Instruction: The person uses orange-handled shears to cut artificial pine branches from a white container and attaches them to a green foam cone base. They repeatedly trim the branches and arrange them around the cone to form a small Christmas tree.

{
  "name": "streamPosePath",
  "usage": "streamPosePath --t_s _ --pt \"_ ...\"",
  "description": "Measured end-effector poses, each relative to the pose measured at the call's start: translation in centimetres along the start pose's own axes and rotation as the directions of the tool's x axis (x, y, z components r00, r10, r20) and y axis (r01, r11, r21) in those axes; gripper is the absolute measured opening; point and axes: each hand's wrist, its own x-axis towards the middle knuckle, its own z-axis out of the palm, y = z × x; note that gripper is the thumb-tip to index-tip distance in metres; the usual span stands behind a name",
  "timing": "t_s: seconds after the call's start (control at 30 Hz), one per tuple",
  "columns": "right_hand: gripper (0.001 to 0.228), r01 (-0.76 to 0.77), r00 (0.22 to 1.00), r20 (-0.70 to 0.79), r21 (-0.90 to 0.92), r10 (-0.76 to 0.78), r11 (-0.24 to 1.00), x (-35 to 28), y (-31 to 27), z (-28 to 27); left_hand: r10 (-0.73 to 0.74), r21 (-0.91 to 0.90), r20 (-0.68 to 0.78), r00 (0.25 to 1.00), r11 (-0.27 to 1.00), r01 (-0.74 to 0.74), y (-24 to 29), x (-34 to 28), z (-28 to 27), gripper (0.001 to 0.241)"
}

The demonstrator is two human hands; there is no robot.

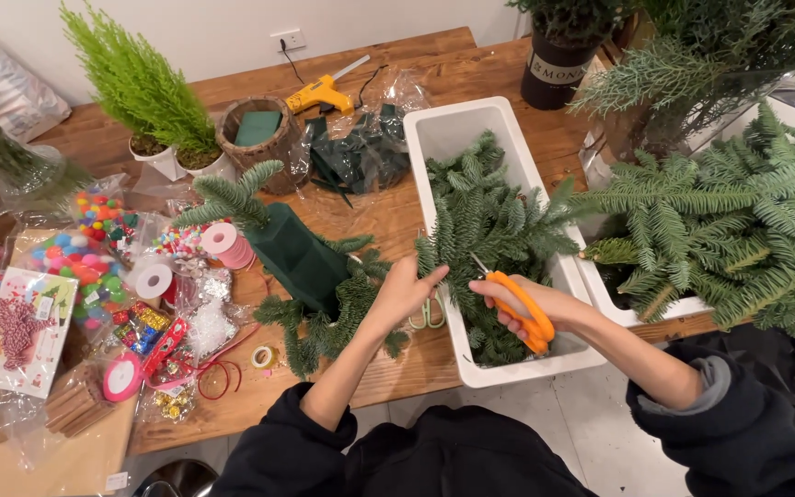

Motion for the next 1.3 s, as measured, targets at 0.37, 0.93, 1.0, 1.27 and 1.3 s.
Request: streamPosePath --t_s 0.37,0.93,1.0,1.27,1.3 --pt "0.038 0.011 0.992 -0.128 -0.057 -0.018 0.998 1.0 0.7 0.4 -0.315 -0.280 0.115 0.942 0.900 0.335 1.6 -1.1 -1.1 0.035" --pt "0.044 0.744 0.566 -0.622 0.103 -0.541 0.660 4.0 6.1 -3.6 0.003 -0.112 0.629 0.778 0.990 0.087 6.9 11.4 -1.7 0.041" --pt "0.042 0.761 0.534 -0.682 0.131 -0.500 0.635 4.0 5.7 -2.5 0.029 -0.085 0.674 0.739 0.996 0.039 9.9 10.4 -4.0 0.039" --pt "0.043 0.813 0.450 -0.853 0.268 -0.266 0.516 3.2 2.7 0.2 0.246 -0.314 0.158 0.956 0.931 -0.188 6.9 5.5 -3.6 0.049" --pt "0.043 0.812 0.455 -0.848 0.269 -0.272 0.518 3.4 2.4 1.0 0.244 -0.314 0.150 0.958 0.931 -0.188 5.1 6.4 -1.4 0.049"
